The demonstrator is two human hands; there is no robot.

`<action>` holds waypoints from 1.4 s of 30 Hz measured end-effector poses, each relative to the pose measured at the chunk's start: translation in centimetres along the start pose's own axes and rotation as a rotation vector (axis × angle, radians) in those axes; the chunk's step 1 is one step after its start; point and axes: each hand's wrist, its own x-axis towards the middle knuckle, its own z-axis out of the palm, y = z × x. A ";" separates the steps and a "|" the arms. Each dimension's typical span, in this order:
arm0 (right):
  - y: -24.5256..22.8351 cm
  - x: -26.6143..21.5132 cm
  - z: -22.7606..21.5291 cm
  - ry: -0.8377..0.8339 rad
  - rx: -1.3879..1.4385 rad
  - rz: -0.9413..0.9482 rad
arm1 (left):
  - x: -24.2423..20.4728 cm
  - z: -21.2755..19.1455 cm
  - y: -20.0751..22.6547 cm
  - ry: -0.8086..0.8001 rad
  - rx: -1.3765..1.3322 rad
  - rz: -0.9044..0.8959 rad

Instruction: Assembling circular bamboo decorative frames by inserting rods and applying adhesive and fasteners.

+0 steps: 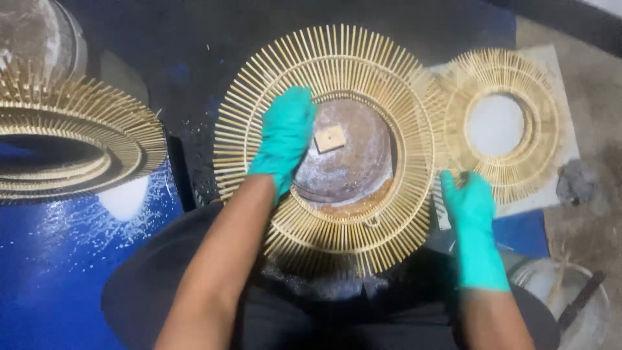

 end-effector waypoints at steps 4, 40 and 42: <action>-8.1 1.0 0.6 0.207 -0.140 -0.529 | 3.1 5.3 -2.6 -0.181 0.183 0.006; 3.2 4.8 1.4 -0.033 0.660 0.148 | -2.9 0.4 -6.0 -0.227 -0.283 -0.072; 1.3 5.3 1.9 -0.036 0.662 0.115 | -1.5 -1.2 -4.8 -0.205 -0.219 -0.078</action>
